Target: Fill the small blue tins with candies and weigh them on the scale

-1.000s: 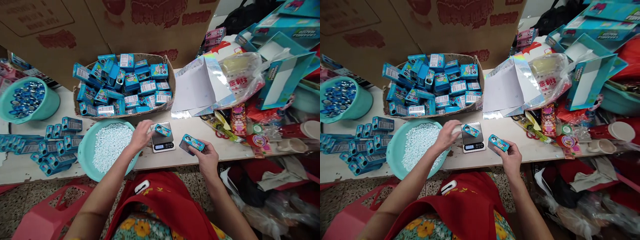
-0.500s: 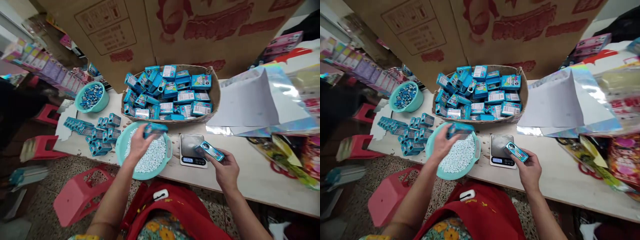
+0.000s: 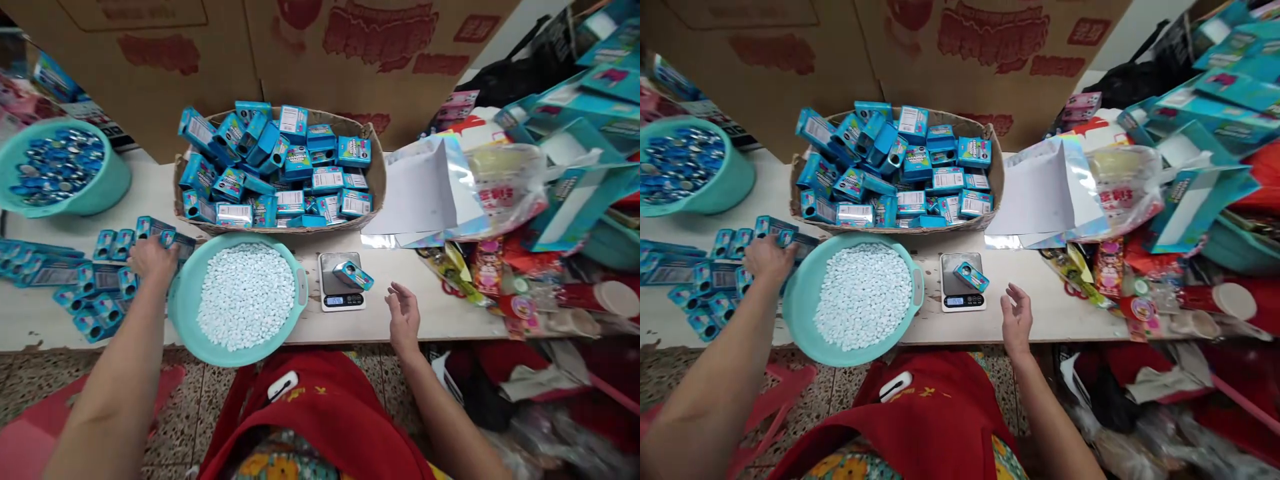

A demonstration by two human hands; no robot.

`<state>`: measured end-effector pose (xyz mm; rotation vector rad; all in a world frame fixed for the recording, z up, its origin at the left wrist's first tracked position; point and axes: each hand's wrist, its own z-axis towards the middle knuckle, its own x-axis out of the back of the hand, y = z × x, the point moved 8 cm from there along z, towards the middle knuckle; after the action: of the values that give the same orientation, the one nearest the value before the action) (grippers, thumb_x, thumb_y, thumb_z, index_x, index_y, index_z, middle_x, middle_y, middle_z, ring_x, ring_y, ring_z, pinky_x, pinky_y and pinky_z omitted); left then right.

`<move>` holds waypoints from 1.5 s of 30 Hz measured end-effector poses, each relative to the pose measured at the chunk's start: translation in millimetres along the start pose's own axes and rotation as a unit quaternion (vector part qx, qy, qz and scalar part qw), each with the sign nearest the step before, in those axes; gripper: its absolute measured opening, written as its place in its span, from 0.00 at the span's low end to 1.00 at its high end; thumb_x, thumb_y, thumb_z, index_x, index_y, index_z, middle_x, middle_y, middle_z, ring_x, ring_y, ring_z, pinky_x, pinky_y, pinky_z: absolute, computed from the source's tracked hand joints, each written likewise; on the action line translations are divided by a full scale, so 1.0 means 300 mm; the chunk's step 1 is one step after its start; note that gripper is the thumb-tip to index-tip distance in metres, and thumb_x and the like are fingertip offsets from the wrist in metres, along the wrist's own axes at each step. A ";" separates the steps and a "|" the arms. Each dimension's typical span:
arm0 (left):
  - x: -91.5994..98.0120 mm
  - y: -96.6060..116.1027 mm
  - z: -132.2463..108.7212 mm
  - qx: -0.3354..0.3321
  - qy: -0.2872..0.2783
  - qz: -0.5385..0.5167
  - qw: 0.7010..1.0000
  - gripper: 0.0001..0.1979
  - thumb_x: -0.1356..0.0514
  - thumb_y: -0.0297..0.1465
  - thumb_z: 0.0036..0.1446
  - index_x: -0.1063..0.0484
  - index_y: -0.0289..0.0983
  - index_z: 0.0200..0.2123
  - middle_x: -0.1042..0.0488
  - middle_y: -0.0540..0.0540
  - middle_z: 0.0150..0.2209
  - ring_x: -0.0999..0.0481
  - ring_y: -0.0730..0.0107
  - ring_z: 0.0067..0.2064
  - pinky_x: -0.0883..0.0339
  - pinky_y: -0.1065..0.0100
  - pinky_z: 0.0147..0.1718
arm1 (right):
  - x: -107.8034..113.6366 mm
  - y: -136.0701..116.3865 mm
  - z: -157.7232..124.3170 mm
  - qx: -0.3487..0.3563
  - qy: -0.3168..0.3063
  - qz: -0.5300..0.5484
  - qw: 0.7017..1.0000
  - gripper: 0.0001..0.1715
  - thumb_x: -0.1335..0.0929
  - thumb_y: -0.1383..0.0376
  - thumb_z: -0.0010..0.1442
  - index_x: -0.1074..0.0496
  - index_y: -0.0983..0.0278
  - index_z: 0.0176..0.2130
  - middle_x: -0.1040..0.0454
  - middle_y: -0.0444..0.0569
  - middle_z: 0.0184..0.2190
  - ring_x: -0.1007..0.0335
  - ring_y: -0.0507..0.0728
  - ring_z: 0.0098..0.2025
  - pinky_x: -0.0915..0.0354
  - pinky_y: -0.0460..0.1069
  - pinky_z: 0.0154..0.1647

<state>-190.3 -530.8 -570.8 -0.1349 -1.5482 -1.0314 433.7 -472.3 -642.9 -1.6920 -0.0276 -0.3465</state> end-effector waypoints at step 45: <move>-0.053 0.577 -0.558 0.127 0.003 -0.631 0.765 0.14 0.41 0.37 0.56 0.37 0.36 0.23 0.37 0.52 0.21 0.31 0.75 0.26 0.35 0.72 0.28 | -0.710 -0.576 -0.272 0.322 -0.357 -0.137 0.866 0.18 0.28 0.61 0.54 0.29 0.59 0.46 0.26 0.50 0.39 0.31 0.62 0.43 0.35 0.55 0.42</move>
<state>43.6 -530.8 -511.0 1.2785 -1.6943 -1.7795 176.0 -486.3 -519.0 -1.0579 -0.8507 0.1063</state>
